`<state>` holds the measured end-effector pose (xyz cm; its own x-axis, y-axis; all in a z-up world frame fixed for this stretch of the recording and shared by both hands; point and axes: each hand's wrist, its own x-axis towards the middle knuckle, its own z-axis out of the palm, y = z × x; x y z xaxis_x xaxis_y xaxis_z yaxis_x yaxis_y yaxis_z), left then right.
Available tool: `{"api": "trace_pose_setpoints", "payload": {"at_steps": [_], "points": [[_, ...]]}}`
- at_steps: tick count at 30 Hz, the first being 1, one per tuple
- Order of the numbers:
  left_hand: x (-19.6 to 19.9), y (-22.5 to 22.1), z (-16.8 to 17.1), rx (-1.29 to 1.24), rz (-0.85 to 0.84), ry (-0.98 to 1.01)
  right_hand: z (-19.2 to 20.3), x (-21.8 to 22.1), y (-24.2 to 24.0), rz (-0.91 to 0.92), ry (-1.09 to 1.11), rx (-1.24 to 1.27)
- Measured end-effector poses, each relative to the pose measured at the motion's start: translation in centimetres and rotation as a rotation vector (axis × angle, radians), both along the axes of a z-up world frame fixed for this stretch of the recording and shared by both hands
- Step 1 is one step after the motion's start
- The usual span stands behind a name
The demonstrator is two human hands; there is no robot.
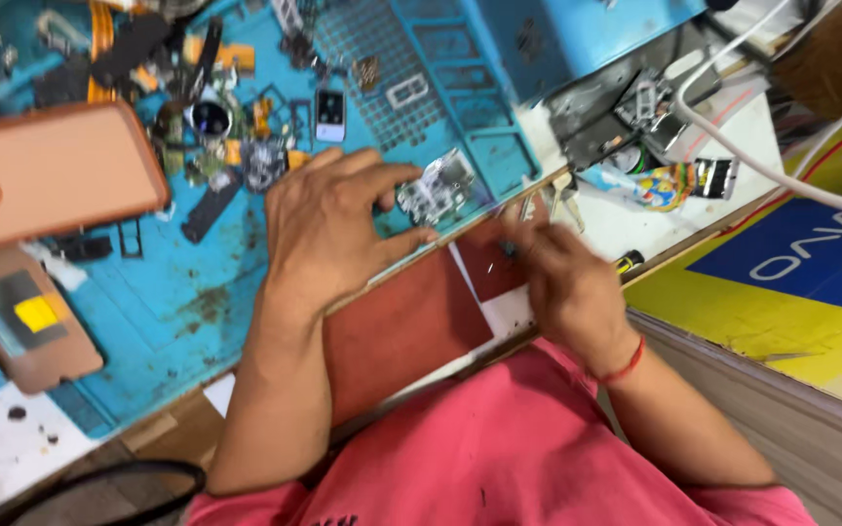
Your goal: The person uses a small tool to clean or scrape components on a mobile phone motherboard while holding it on a work surface.
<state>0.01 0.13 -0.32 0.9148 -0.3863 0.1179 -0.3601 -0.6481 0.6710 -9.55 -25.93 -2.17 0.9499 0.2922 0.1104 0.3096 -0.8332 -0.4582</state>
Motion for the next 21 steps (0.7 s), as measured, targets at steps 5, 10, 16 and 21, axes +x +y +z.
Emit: {"api": "trace_pose_setpoints", "payload": {"at_steps": [5, 10, 16, 21], "points": [[-0.1, 0.2, 0.3, -0.033, 0.009, -0.011, 0.6, 0.0, 1.4, 0.077, 0.045, -0.002], [-0.3, 0.2, -0.1, -0.03, 0.003, -0.021, 1.4, 0.7, 1.7, 0.108, 0.043, -0.021], [0.0, 0.1, -0.3, 0.012, 0.007, 0.007, 0.7, 1.2, 1.1, 0.005, 0.064, -0.001], [0.0, 0.0, 0.0, -0.006, -0.004, 0.012, 0.8, 0.8, 0.7, -0.006, 0.032, -0.009]]}}
